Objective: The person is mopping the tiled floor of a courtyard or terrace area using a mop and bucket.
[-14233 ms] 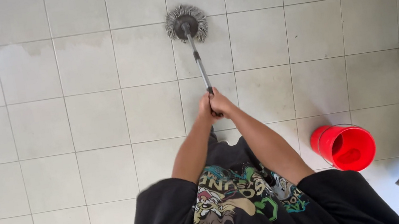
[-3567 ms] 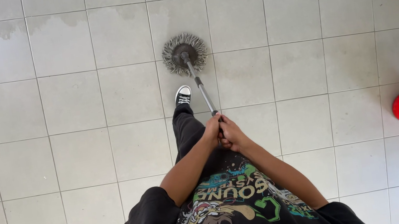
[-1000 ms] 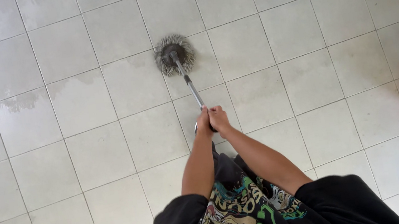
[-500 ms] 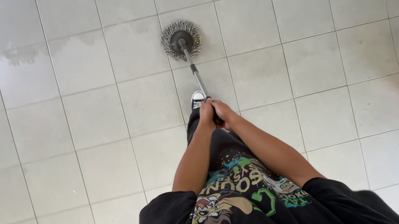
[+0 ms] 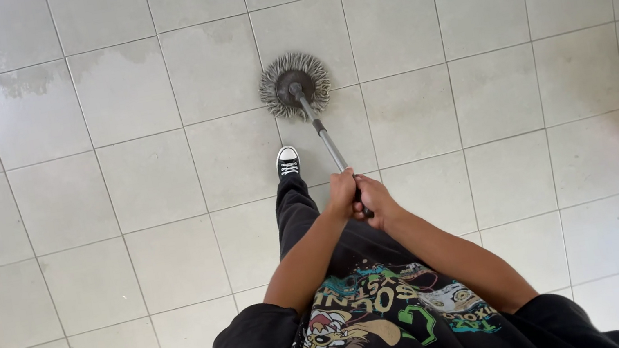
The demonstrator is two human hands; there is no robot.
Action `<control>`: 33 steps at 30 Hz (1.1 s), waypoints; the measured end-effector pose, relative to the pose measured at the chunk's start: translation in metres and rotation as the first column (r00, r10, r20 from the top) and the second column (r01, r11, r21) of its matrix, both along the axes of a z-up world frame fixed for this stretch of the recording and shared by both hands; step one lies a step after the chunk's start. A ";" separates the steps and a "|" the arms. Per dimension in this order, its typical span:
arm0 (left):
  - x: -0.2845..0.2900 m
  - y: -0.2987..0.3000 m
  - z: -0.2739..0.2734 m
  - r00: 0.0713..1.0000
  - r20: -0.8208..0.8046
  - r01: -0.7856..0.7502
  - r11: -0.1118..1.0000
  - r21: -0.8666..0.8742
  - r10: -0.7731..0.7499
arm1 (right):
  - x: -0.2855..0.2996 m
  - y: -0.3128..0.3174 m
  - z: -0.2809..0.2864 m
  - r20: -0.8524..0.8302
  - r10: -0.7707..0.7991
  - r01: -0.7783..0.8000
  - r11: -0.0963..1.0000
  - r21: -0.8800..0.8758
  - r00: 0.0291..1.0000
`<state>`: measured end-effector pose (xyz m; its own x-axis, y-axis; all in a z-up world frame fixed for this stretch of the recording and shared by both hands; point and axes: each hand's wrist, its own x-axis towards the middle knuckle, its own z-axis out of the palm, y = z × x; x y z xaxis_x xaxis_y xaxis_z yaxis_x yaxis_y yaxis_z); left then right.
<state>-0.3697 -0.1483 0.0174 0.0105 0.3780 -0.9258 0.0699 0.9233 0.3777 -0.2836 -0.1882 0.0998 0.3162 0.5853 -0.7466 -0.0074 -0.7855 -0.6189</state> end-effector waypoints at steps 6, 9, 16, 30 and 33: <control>-0.075 0.089 -0.063 0.997 -0.076 0.029 0.989 0.146 -0.018 | -0.089 0.113 -0.024 -0.010 -0.012 0.012 0.999 -0.052 1.000; -0.095 0.158 -0.058 0.995 -0.096 0.053 0.977 0.206 -0.034 | -0.109 0.180 -0.043 -0.022 -0.017 0.014 0.993 -0.121 1.000; -0.105 0.244 -0.108 0.972 -0.084 0.234 0.937 0.261 -0.219 | -0.104 0.242 -0.041 -0.014 -0.060 0.059 0.995 -0.085 0.998; -0.086 -0.004 0.025 0.976 0.193 -0.089 0.994 -0.060 0.099 | -0.083 0.023 0.024 -0.073 0.102 -0.100 0.995 0.027 0.992; -0.078 -0.018 0.045 0.983 0.141 -0.110 0.992 -0.064 0.118 | -0.072 0.005 0.030 -0.077 0.118 -0.116 0.993 0.025 0.990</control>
